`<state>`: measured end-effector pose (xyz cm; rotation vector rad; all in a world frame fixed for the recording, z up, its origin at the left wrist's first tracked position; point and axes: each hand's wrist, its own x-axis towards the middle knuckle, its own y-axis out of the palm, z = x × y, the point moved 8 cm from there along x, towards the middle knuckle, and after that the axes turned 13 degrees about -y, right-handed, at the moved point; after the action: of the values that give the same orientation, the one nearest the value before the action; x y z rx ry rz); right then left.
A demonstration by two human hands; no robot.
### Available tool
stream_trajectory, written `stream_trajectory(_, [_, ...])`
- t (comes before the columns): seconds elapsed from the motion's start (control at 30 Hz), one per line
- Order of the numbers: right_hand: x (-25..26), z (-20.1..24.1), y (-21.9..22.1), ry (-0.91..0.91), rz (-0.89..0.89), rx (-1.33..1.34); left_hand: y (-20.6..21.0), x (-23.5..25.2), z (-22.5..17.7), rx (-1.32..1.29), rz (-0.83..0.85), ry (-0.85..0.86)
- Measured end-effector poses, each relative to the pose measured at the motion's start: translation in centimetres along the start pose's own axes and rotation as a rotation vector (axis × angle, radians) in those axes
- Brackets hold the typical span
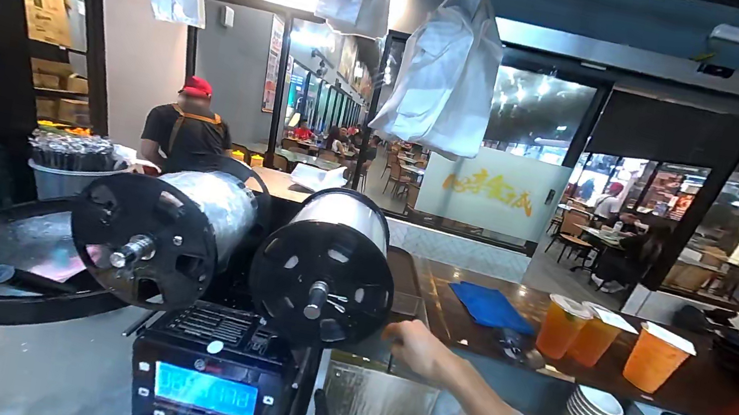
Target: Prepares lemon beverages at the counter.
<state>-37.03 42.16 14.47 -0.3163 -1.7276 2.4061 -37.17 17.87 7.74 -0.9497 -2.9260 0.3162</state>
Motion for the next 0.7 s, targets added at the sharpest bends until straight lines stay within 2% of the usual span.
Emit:
stream_trajectory(0.33, [-5.3,4.4,-12.2,-0.06,-0.336,-0.083,2.3,0.6,-1.8,-0.047,0.082,-0.002])
stream_trajectory(0.7, [-10.8,9.8,-18.2,-0.141,-0.513,-0.238,3.7,3.2,-3.6,-0.011,0.098,-0.004])
